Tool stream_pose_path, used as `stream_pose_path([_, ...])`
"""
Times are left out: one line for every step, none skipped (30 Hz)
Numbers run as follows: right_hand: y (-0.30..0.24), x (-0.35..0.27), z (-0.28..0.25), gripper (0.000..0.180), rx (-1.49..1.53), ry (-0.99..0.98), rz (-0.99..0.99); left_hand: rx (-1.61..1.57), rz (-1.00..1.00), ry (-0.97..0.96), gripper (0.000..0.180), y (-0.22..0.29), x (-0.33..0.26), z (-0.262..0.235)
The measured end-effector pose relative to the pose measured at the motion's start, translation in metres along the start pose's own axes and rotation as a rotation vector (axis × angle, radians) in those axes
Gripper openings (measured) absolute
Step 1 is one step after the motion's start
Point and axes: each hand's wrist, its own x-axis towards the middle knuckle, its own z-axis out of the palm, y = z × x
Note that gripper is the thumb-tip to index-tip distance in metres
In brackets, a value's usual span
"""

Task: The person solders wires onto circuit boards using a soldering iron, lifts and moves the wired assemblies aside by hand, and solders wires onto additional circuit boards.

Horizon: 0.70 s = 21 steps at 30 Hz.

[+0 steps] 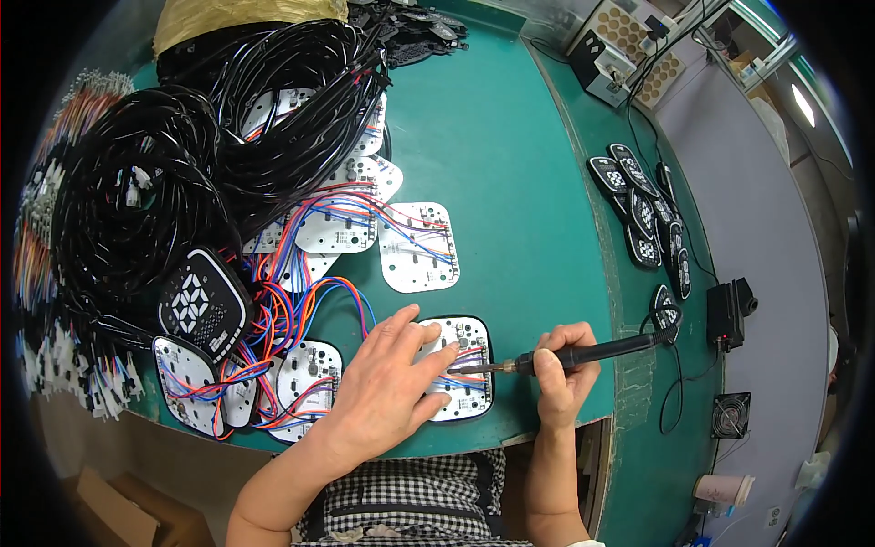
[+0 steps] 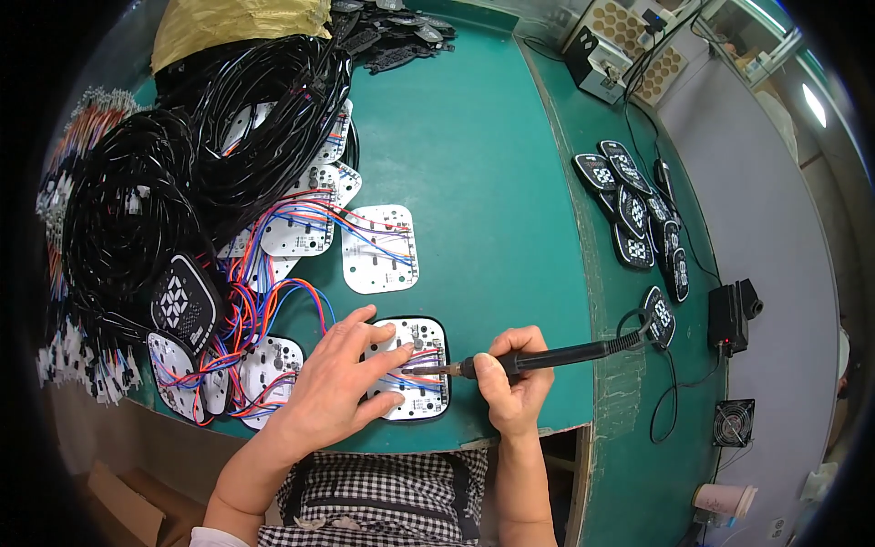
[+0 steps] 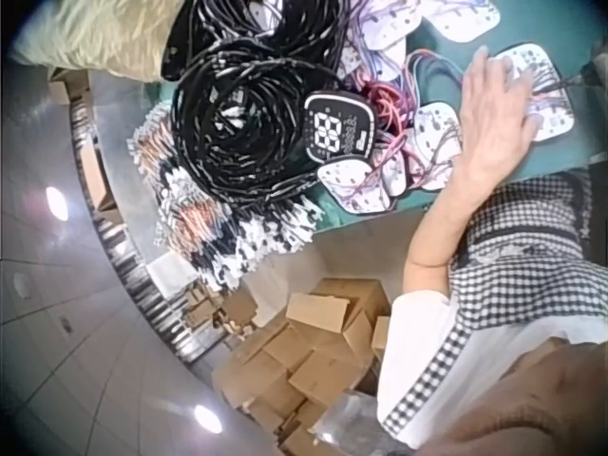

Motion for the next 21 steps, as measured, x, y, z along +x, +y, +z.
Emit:
stream_pose_path([0.0004, -0.0001, -0.0004, 0.019, 0.001, -0.002, 0.0, 0.0, 0.0, -0.001, 0.054, 0.0, 0.0001, 0.0002])
stream_pose_path([0.0007, 0.0, -0.0006, 0.019, 0.001, -0.002, 0.0, -0.001, 0.0, -0.002, 0.054, 0.0, 0.0002, 0.0004])
stream_pose_path([0.001, 0.0002, -0.0007, 0.018, 0.004, -0.002, 0.001, 0.0, -0.001, -0.003, 0.054, -0.0001, 0.0003, 0.0006])
stream_pose_path([0.001, 0.0002, -0.0005, 0.018, 0.007, -0.003, 0.001, 0.001, -0.002, -0.004, 0.053, 0.0, 0.0001, 0.0005])
stream_pose_path([0.0008, 0.0004, -0.0004, 0.018, 0.008, -0.002, 0.0, 0.002, -0.001, -0.004, 0.053, 0.0003, 0.0002, 0.0002])
stream_pose_path([0.0005, 0.0006, -0.0003, 0.018, 0.01, -0.001, 0.005, 0.004, -0.001, -0.003, 0.053, 0.0006, 0.0005, -0.0002])
stream_pose_path([0.0004, 0.0006, -0.0003, 0.018, 0.012, 0.001, 0.009, 0.006, 0.0, -0.003, 0.053, 0.0007, 0.0007, -0.0002])
stream_pose_path([0.0001, 0.0007, -0.0001, 0.018, 0.012, 0.002, 0.007, 0.007, 0.002, -0.002, 0.053, 0.0005, 0.0007, 0.0001])
stream_pose_path([-0.0005, 0.0009, 0.0001, 0.018, 0.016, -0.001, 0.01, 0.005, 0.001, -0.003, 0.053, 0.0001, 0.0006, 0.0004])
stream_pose_path([-0.0009, 0.0012, 0.0003, 0.018, 0.021, -0.004, 0.012, 0.005, 0.001, -0.002, 0.053, 0.0, 0.0004, 0.0005])
stream_pose_path([-0.001, 0.0011, 0.0004, 0.018, 0.021, -0.004, 0.009, 0.006, 0.003, 0.0, 0.053, 0.0003, 0.0001, 0.0002])
stream_pose_path([-0.0012, 0.0002, 0.0003, 0.018, 0.021, -0.005, 0.014, 0.005, -0.001, -0.005, 0.052, 0.0008, -0.0004, -0.0001])
stream_pose_path([-0.0012, 0.0005, 0.0002, 0.018, 0.02, -0.007, 0.017, 0.005, -0.004, -0.009, 0.052, 0.001, 0.0, -0.0007])
stream_pose_path([-0.0004, 0.0003, -0.0003, 0.018, 0.022, -0.007, 0.01, 0.008, 0.0, -0.004, 0.052, 0.0008, 0.0001, -0.0007])
stream_pose_path([0.0011, -0.0004, -0.001, 0.018, 0.04, 0.007, -0.002, 0.006, 0.001, -0.005, 0.052, 0.0005, 0.0, -0.0003])
stream_pose_path([0.0017, -0.0006, -0.0012, 0.019, 0.059, 0.022, -0.013, 0.004, 0.001, -0.007, 0.052, 0.0005, -0.0005, 0.0001])
stream_pose_path([-0.0025, 0.0003, -0.0003, 0.02, 0.093, 0.035, -0.039, 0.008, 0.005, -0.004, 0.052, 0.0008, -0.0008, 0.0002])
stream_pose_path([-0.0017, 0.0012, -0.0013, 0.02, 0.094, 0.034, -0.044, 0.01, 0.008, -0.001, 0.052, 0.0005, -0.0007, 0.0005])
stream_pose_path([0.0, 0.0013, -0.0032, 0.024, 0.109, 0.07, -0.068, 0.004, 0.007, -0.001, 0.052, 0.0002, -0.0013, 0.0009])
stream_pose_path([0.0009, 0.0014, -0.004, 0.028, 0.125, 0.106, -0.091, -0.003, 0.006, -0.002, 0.052, 0.0, -0.0015, 0.0008])
stream_pose_path([0.0005, 0.0024, -0.0032, 0.029, 0.109, 0.138, -0.107, -0.001, 0.006, -0.002, 0.052, 0.0, -0.0015, 0.0004])
